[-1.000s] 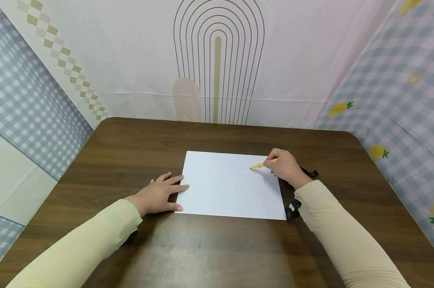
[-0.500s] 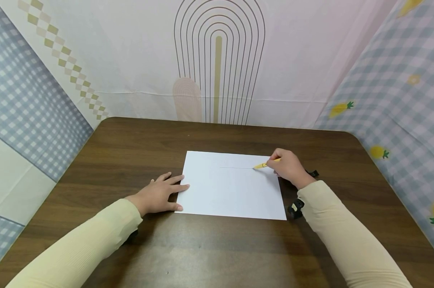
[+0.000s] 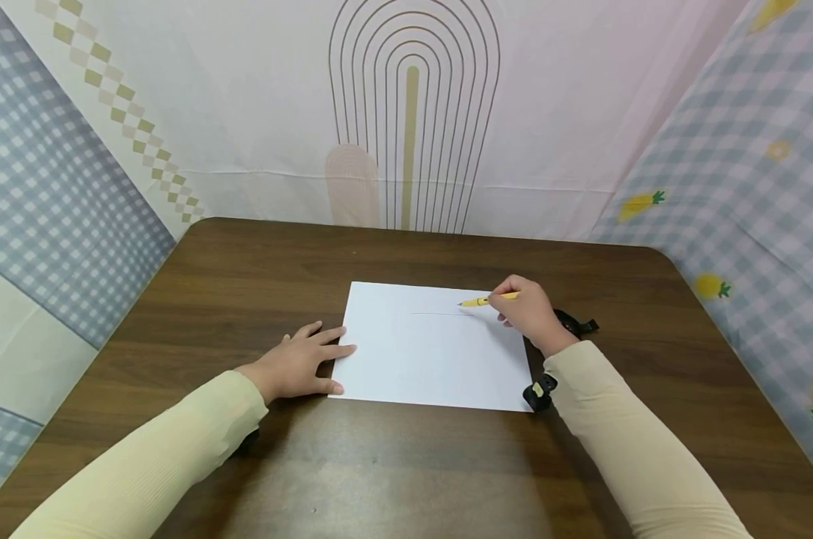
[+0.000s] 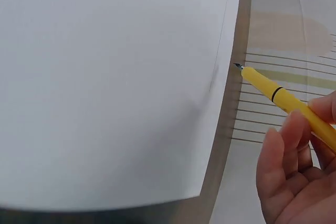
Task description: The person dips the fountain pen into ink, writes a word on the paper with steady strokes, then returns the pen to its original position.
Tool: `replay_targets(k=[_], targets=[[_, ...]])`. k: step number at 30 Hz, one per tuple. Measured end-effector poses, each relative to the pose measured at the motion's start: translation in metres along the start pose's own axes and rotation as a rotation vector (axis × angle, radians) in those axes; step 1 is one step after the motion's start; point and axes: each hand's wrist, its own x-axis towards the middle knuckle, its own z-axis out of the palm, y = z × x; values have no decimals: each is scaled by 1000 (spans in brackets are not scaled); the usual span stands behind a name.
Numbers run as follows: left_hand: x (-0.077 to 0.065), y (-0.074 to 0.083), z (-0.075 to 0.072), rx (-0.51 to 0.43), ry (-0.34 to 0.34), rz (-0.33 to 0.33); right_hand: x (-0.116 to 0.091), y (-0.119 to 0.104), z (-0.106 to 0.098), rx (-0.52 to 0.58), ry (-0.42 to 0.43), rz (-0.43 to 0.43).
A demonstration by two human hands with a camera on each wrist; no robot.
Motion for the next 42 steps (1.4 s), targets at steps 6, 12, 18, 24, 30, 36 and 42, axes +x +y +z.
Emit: replay_targets(k=[6, 12, 18, 24, 30, 36, 42], targets=[[0, 1, -1, 1, 1, 0, 3, -4, 7, 35, 16, 18], [-1, 1, -2, -1, -1, -4, 7, -7, 12, 65, 22, 40], [0, 1, -2, -4, -3, -4, 11, -9, 17, 87, 18, 70], [0, 2, -2, 1, 4, 9, 14, -13, 22, 99, 14, 74], [2, 3, -1, -1, 3, 10, 14, -17, 23, 98, 12, 76], [2, 3, -1, -5, -4, 4, 15, -18, 25, 83, 19, 86], [1, 2, -1, -6, -6, 0, 16, -18, 25, 63, 17, 86]])
